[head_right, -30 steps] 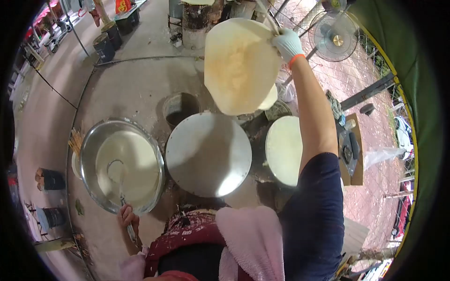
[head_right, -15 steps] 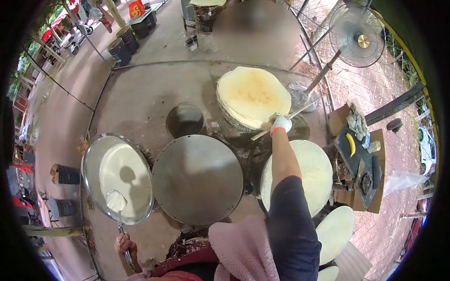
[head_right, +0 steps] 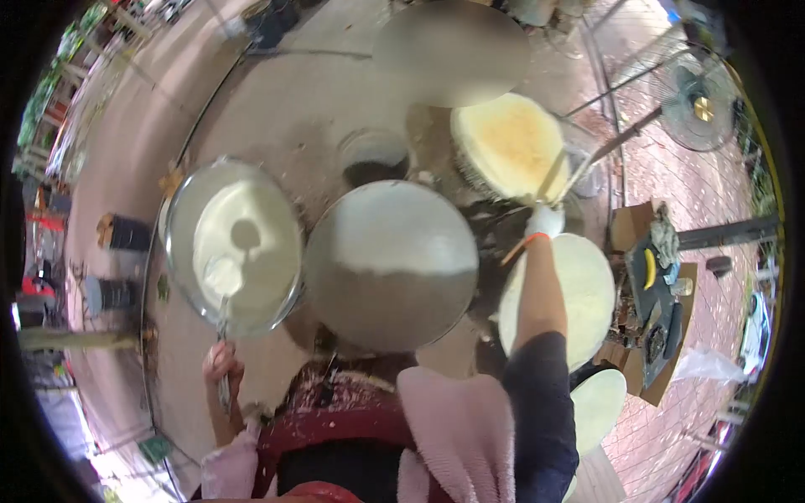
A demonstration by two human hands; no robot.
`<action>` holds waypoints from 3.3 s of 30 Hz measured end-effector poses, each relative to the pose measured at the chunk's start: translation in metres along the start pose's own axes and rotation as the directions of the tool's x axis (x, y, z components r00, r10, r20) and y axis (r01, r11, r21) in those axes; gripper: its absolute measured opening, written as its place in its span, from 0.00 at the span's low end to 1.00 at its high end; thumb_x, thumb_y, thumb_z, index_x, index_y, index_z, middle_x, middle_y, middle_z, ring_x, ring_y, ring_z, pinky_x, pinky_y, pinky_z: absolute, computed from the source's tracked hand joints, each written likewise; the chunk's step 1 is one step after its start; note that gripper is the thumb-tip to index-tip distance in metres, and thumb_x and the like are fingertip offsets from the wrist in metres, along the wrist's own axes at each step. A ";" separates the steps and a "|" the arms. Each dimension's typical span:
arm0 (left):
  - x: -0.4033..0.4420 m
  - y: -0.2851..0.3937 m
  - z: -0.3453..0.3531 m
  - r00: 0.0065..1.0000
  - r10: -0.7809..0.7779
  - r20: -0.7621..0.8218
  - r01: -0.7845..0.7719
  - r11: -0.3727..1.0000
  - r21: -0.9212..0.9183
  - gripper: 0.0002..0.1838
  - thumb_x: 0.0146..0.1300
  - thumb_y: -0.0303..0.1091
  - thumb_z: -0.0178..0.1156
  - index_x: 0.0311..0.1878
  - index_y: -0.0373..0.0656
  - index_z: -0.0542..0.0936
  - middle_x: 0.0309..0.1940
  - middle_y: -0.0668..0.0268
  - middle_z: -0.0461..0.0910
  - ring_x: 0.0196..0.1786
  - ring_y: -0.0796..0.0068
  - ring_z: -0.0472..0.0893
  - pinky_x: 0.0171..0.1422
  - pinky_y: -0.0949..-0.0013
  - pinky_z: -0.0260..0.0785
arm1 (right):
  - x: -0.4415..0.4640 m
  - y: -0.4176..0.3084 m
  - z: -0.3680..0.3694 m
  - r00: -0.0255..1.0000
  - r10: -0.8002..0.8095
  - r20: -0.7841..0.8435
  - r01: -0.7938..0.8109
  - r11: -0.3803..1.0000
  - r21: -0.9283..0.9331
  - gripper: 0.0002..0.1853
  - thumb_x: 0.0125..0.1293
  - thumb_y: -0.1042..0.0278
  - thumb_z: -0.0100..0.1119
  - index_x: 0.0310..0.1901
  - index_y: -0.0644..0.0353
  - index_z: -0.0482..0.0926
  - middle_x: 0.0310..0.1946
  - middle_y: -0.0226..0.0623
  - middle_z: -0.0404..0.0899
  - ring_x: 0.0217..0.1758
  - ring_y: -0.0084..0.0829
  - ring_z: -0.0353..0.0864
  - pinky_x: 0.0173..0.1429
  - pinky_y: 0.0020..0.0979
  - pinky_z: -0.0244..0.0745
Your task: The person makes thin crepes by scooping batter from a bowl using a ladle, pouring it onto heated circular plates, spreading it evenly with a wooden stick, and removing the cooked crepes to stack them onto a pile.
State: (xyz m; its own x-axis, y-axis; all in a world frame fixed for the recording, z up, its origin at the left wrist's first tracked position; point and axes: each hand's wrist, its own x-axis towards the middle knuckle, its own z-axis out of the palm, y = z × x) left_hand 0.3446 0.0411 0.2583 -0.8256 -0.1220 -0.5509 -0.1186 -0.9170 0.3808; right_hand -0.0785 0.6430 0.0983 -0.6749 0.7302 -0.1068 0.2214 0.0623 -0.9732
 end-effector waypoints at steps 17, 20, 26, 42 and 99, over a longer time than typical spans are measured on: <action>0.217 0.119 -0.159 0.956 -0.197 0.219 -0.293 -0.705 0.646 0.09 0.65 0.30 0.45 0.37 0.34 0.72 0.28 0.44 0.80 0.33 0.43 0.82 0.39 0.46 0.74 | -0.651 0.007 -0.088 0.884 0.312 0.348 -0.242 0.942 -0.231 0.27 0.66 0.72 0.62 0.66 0.66 0.69 0.59 0.35 0.76 0.59 0.20 0.72 0.65 0.24 0.65; 0.270 0.113 -0.166 0.900 -0.285 0.330 -0.427 -0.727 0.538 0.11 0.66 0.31 0.46 0.40 0.34 0.75 0.30 0.45 0.81 0.35 0.43 0.82 0.41 0.47 0.74 | -0.673 0.005 -0.086 0.889 0.294 0.351 -0.175 0.927 -0.332 0.25 0.66 0.72 0.62 0.64 0.66 0.71 0.56 0.34 0.79 0.56 0.19 0.73 0.63 0.24 0.67; 0.299 0.120 -0.243 0.787 -0.556 0.269 -0.608 -0.619 0.498 0.15 0.71 0.38 0.48 0.43 0.35 0.76 0.29 0.51 0.80 0.30 0.55 0.82 0.33 0.55 0.74 | -0.707 0.021 -0.096 0.884 0.264 0.385 -0.052 0.875 -0.482 0.26 0.64 0.68 0.65 0.62 0.65 0.73 0.51 0.34 0.81 0.50 0.19 0.77 0.59 0.24 0.71; 0.016 0.064 -0.210 0.758 -0.635 0.149 0.652 0.744 -0.146 0.13 0.75 0.40 0.46 0.34 0.43 0.69 0.13 0.82 0.58 0.12 0.89 0.58 0.27 0.76 0.59 | -0.835 0.094 -0.181 0.467 0.627 0.623 -0.385 0.779 -0.495 0.25 0.70 0.54 0.57 0.62 0.61 0.74 0.53 0.36 0.81 0.52 0.23 0.76 0.59 0.27 0.69; 0.183 -0.112 0.074 0.725 0.198 0.660 -0.652 -0.111 0.750 0.12 0.67 0.27 0.52 0.53 0.36 0.72 0.32 0.58 0.76 0.31 0.66 0.76 0.37 0.64 0.70 | -0.425 -0.012 -0.120 0.913 0.260 0.314 -0.133 0.918 -0.374 0.24 0.67 0.62 0.60 0.64 0.58 0.73 0.48 0.35 0.84 0.43 0.21 0.81 0.48 0.23 0.75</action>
State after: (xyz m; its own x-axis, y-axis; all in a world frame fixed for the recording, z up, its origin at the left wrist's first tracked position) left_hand 0.1654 0.1497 0.1699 -0.9859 -0.0198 0.1663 0.1381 0.4664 0.8737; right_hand 0.2899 0.4134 0.1801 -0.7795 0.4692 -0.4149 0.5565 0.2147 -0.8026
